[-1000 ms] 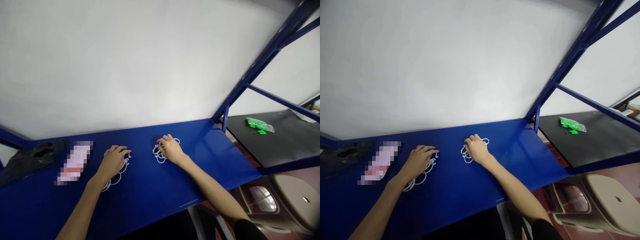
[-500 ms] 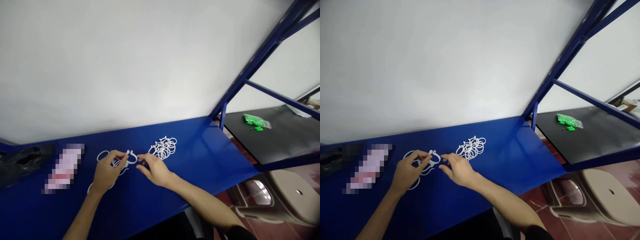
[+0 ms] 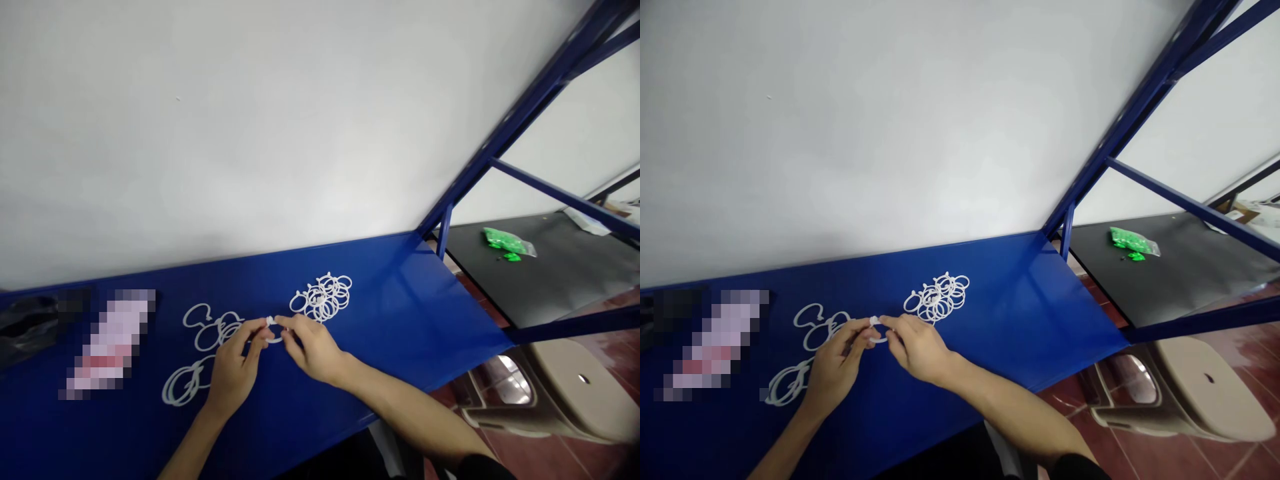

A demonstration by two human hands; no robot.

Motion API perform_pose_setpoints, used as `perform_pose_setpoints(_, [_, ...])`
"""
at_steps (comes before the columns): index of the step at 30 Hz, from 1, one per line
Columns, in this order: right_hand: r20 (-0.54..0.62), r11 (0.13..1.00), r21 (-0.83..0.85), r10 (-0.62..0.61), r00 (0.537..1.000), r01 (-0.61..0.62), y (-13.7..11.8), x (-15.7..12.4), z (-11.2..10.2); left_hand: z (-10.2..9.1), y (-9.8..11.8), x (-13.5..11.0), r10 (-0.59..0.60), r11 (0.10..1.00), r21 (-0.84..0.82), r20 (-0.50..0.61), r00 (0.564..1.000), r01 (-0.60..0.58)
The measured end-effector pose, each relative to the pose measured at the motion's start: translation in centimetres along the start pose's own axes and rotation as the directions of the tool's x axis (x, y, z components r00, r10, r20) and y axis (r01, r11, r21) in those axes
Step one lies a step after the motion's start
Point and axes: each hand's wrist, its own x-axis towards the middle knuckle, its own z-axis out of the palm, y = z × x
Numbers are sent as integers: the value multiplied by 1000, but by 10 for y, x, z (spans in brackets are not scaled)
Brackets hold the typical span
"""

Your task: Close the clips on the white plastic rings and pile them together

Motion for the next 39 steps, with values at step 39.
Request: perform_pose_setpoints(39, [122, 835, -502, 328, 937, -227, 62, 75, -56, -41, -45, 26, 227, 678, 720, -17, 974, -146])
